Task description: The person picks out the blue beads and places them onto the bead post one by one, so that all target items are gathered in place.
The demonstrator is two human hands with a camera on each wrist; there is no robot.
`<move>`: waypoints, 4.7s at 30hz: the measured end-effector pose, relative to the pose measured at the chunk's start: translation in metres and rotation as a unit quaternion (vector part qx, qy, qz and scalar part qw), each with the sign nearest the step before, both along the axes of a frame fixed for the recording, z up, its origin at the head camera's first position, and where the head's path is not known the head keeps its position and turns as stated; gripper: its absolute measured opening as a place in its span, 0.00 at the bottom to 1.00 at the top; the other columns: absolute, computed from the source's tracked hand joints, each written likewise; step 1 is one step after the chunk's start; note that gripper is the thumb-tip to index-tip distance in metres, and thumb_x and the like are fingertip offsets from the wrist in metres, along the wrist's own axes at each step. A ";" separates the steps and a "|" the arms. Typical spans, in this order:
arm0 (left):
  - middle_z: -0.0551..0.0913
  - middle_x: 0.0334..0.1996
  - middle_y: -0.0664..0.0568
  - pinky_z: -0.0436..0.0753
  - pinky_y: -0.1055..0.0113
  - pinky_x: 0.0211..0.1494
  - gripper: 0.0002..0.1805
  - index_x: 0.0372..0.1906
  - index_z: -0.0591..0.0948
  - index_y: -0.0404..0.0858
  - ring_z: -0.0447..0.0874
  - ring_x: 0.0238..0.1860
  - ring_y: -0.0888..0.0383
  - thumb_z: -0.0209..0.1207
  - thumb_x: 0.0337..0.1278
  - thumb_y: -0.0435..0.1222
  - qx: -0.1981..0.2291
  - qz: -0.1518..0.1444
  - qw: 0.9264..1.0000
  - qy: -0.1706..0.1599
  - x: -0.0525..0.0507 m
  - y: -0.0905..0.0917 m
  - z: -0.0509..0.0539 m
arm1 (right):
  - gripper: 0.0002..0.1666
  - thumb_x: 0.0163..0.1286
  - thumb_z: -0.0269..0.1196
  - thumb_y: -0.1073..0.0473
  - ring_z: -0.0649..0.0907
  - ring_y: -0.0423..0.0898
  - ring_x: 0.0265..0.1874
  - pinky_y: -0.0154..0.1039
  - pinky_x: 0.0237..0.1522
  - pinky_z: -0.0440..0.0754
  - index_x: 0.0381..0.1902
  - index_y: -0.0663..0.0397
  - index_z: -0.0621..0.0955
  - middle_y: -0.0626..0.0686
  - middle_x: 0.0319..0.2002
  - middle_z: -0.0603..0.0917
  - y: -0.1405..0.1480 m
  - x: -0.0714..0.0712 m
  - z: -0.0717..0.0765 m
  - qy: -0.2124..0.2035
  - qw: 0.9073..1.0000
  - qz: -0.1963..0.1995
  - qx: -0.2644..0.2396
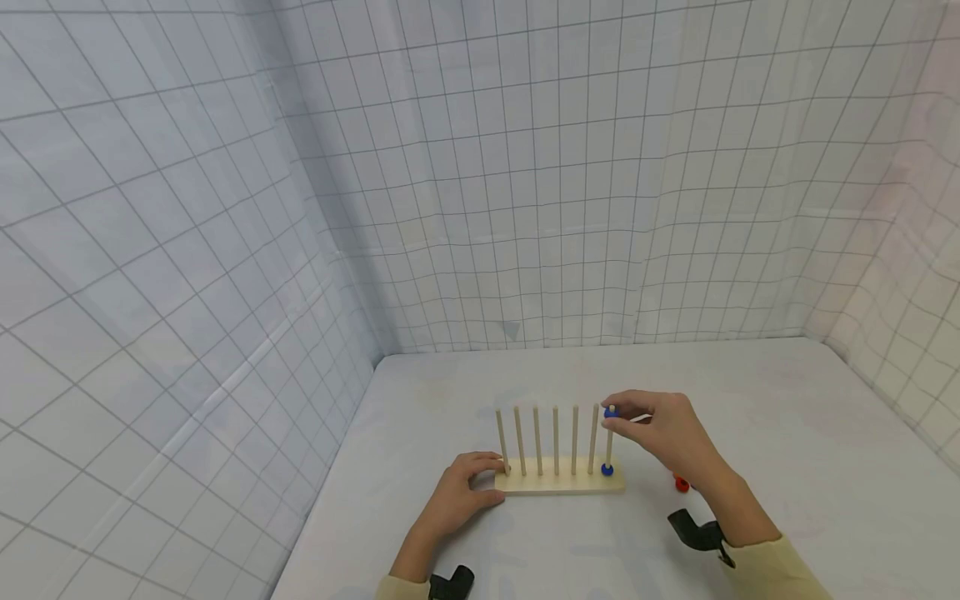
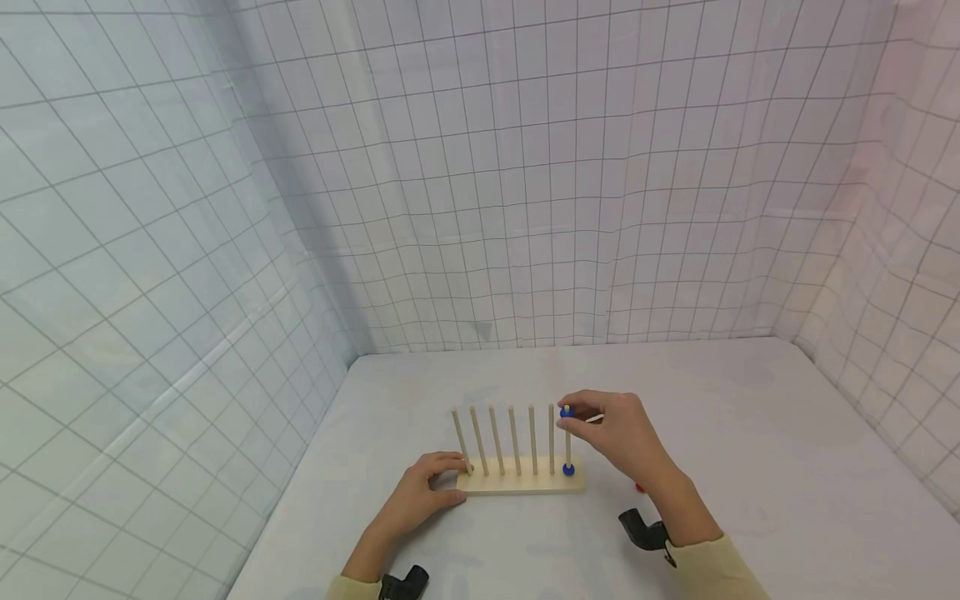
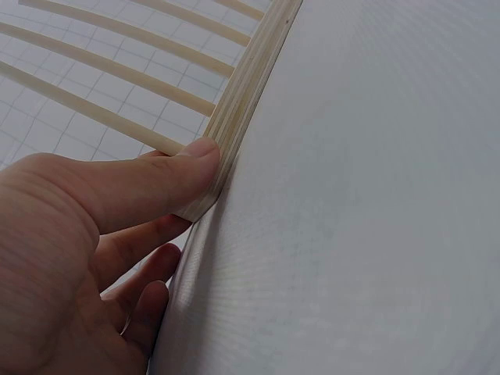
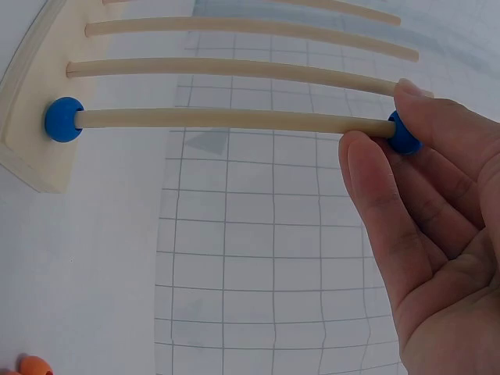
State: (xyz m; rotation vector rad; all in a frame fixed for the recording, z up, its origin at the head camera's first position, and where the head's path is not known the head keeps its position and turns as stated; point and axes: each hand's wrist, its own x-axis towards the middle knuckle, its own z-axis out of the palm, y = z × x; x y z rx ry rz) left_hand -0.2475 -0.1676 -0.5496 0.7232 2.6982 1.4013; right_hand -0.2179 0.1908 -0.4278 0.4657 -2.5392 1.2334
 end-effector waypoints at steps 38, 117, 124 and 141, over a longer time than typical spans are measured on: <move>0.81 0.58 0.59 0.70 0.42 0.66 0.21 0.51 0.87 0.48 0.72 0.65 0.47 0.75 0.49 0.41 -0.005 0.004 1.000 0.008 0.000 0.002 0.002 | 0.13 0.61 0.74 0.50 0.86 0.36 0.38 0.32 0.38 0.85 0.44 0.41 0.88 0.36 0.38 0.88 0.002 -0.006 -0.024 -0.012 1.000 0.019 -0.009; 0.81 0.57 0.58 0.69 0.42 0.67 0.20 0.50 0.87 0.49 0.72 0.64 0.48 0.75 0.49 0.41 0.007 0.000 1.000 0.008 -0.002 0.002 0.002 | 0.12 0.61 0.74 0.56 0.86 0.38 0.38 0.33 0.39 0.86 0.44 0.45 0.87 0.39 0.38 0.87 -0.001 -0.009 -0.066 -0.086 0.996 0.014 0.034; 0.81 0.57 0.58 0.69 0.42 0.67 0.20 0.50 0.87 0.49 0.72 0.64 0.48 0.75 0.49 0.41 0.007 0.000 1.000 0.011 -0.001 0.003 0.002 | 0.10 0.62 0.74 0.55 0.86 0.38 0.38 0.33 0.39 0.85 0.41 0.42 0.87 0.37 0.37 0.87 0.000 -0.008 -0.068 -0.092 0.995 0.025 0.038; 0.81 0.58 0.58 0.70 0.42 0.66 0.20 0.51 0.87 0.50 0.73 0.64 0.47 0.74 0.51 0.43 -0.004 -0.002 0.999 0.034 0.000 0.003 -0.001 | 0.09 0.62 0.74 0.53 0.84 0.38 0.37 0.34 0.37 0.84 0.40 0.40 0.87 0.37 0.36 0.86 0.005 -0.013 -0.082 -0.102 0.992 0.045 0.051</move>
